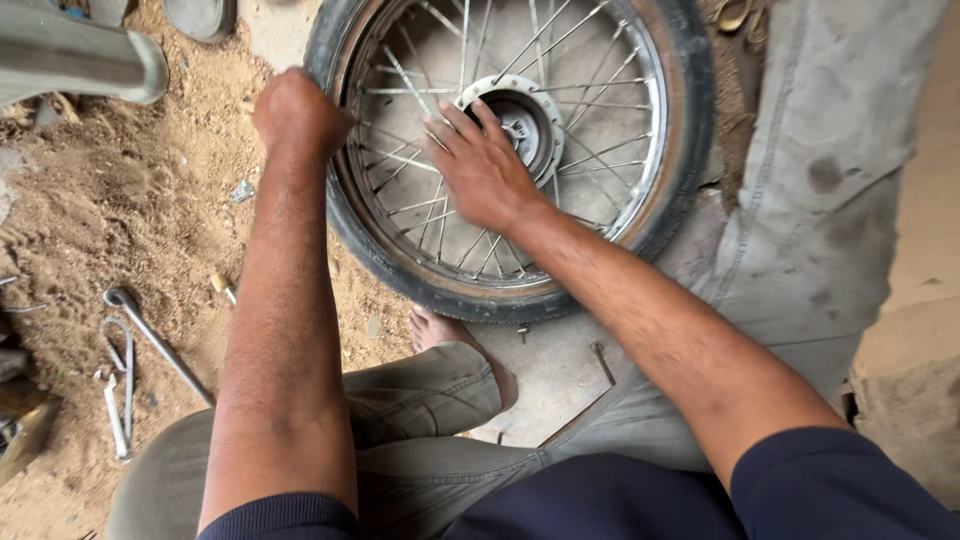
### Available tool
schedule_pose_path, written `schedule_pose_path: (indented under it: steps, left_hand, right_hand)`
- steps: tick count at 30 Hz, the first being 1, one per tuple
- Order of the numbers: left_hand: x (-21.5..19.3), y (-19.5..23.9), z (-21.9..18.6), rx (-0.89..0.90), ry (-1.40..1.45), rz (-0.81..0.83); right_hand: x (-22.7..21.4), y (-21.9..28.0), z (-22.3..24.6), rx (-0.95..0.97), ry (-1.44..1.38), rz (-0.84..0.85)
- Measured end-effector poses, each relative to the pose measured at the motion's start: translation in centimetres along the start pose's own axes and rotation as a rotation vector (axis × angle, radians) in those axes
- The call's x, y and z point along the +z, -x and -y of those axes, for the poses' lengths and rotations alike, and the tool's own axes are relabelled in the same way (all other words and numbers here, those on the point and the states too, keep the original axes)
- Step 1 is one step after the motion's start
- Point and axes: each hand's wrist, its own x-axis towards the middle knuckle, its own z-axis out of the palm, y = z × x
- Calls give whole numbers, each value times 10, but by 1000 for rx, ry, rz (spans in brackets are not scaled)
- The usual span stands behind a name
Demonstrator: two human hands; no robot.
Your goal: The person sits on the ground and uses a flat metal tool to pry a motorcycle tire off its rim. After removing the tire, they place a new inner tube inside the tire and then use the tool to push the tire bead back onto the rim.
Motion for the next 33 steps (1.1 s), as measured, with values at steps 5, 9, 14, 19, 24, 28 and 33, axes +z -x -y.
schedule_pose_path:
  steps: [5, 9, 14, 19, 24, 28, 33]
  left_hand:
    - [23, -19, 14, -33, 4, -2]
    - [17, -2, 9, -104, 59, -8]
    - [1, 31, 4, -156, 235, -26]
    - [-13, 51, 1, -133, 335, -30]
    - [-19, 72, -18, -220, 245, 6]
    - [-23, 72, -32, -293, 151, 41]
    - [-24, 62, -33, -286, 141, -17]
  right_hand:
    - [-28, 51, -26, 65, -48, -167]
    - [-44, 85, -64, 173, -15, -271]
    - [-44, 115, -113, 395, -90, -418]
    - [-38, 125, -172, 560, -116, -602]
    - [-27, 115, -253, 708, -187, -686]
    - [4, 113, -338, 772, -254, -563]
    - [44, 110, -399, 934, -54, -432]
